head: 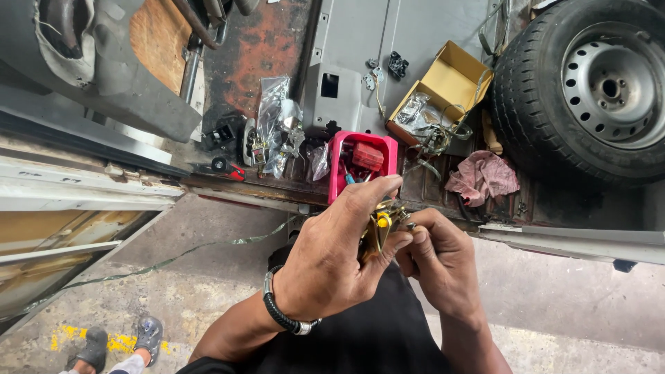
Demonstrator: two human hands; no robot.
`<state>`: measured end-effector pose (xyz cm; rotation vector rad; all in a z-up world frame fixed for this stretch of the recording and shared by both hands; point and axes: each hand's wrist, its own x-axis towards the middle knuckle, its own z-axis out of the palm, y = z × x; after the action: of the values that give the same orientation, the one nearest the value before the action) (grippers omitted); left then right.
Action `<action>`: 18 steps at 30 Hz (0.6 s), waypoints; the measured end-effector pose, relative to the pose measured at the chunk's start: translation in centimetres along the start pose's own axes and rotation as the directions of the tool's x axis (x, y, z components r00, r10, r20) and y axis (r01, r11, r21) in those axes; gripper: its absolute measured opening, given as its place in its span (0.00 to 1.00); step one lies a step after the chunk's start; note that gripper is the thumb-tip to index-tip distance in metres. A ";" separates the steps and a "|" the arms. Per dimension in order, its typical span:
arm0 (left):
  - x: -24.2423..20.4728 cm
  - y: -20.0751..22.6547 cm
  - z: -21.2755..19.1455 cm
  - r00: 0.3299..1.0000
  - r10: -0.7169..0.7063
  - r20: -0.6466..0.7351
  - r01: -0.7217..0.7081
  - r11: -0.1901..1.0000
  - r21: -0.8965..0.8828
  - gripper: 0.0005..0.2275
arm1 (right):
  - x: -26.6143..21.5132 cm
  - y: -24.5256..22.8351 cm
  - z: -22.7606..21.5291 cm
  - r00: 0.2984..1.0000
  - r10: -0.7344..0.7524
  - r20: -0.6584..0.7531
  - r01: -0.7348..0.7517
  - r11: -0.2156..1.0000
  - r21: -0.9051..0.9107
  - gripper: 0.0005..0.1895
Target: Repairing or assembling a car door latch mechanism in a workshop setting.
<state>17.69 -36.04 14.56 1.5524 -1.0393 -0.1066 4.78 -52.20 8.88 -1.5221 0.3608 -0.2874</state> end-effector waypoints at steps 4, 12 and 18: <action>-0.3 0.0 0.1 1.000 -0.012 -0.004 0.012 1.000 -0.011 0.26 | 0.0 0.1 -0.1 1.000 -0.015 0.005 0.015 1.000 0.000 0.15; -0.1 0.1 0.3 1.000 -0.012 0.006 0.012 1.000 -0.018 0.25 | 0.0 0.2 -0.2 1.000 0.000 0.003 0.000 1.000 0.020 0.16; 0.3 -0.1 0.3 1.000 -0.003 0.006 0.003 1.000 -0.010 0.25 | 0.2 -0.1 -0.3 1.000 0.017 -0.009 -0.017 1.000 0.013 0.16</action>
<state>17.69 -36.44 14.54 1.5455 -1.0396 -0.1191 4.85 -52.58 9.01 -1.5052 0.3785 -0.2827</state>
